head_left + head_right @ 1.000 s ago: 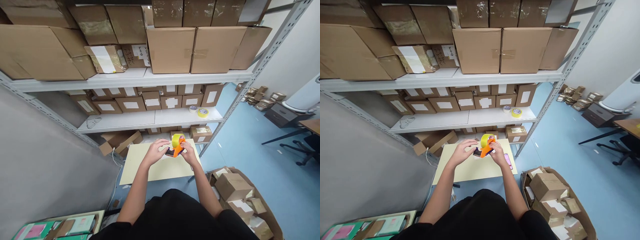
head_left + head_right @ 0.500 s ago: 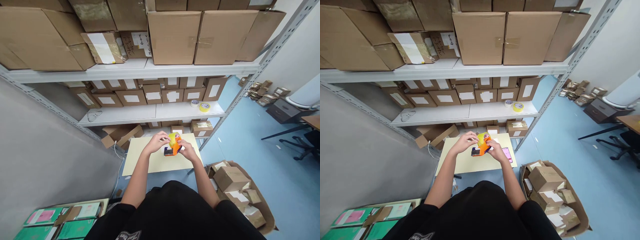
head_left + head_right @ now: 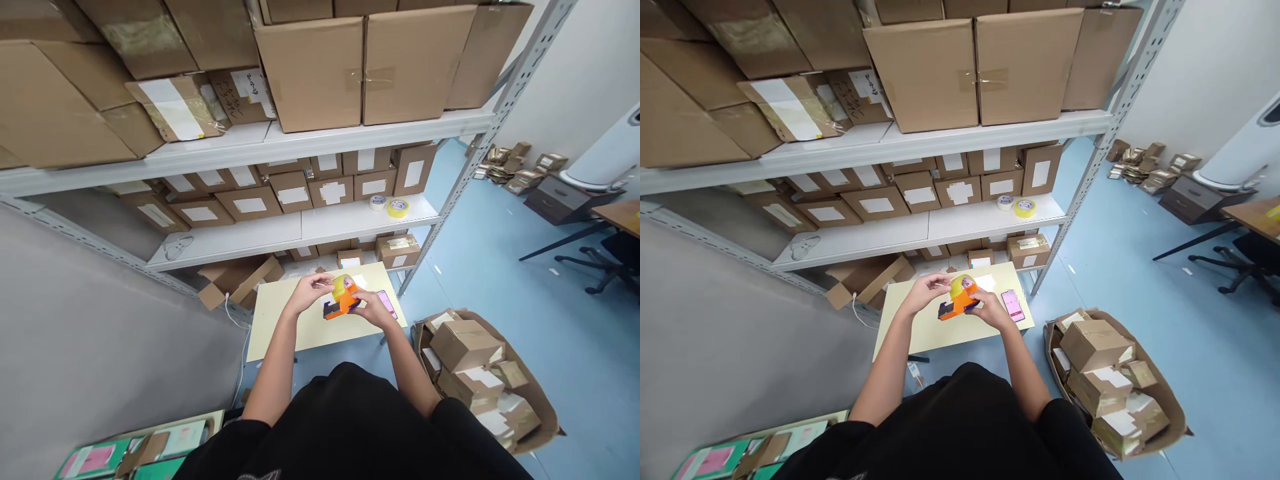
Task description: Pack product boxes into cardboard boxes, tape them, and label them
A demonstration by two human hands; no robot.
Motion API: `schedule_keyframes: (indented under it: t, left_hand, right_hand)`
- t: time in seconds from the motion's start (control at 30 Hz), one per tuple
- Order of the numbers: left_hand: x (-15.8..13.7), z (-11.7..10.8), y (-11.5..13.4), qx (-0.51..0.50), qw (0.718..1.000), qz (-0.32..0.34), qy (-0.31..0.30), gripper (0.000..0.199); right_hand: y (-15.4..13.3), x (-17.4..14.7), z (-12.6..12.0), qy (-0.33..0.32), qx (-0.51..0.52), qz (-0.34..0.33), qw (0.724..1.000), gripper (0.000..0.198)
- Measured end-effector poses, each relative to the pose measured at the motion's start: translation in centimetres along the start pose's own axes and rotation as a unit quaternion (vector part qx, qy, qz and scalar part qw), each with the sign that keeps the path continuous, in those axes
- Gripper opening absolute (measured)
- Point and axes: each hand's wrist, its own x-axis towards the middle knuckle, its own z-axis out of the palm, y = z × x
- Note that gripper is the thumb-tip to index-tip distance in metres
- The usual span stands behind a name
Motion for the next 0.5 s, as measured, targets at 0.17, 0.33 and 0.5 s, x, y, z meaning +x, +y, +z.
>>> schedule_keyframes:
  t: [0.17,0.33,0.5]
  left_hand:
    - [0.8,1.8,0.0,0.053,0.992,0.028,0.115,0.028]
    - [0.8,2.7,0.6,0.007,0.994,0.011,0.108,0.028]
    - [0.6,3.2,1.7,0.052,0.990,0.047,0.120,0.028]
  right_hand:
    - [0.4,-0.6,0.3,0.011,-0.032,-0.013,0.999,0.022]
    - [0.8,-1.3,0.4,0.037,-0.071,-0.007,0.997,0.022]
    - [0.7,-1.3,1.1,0.073,-0.087,0.009,0.994,0.038]
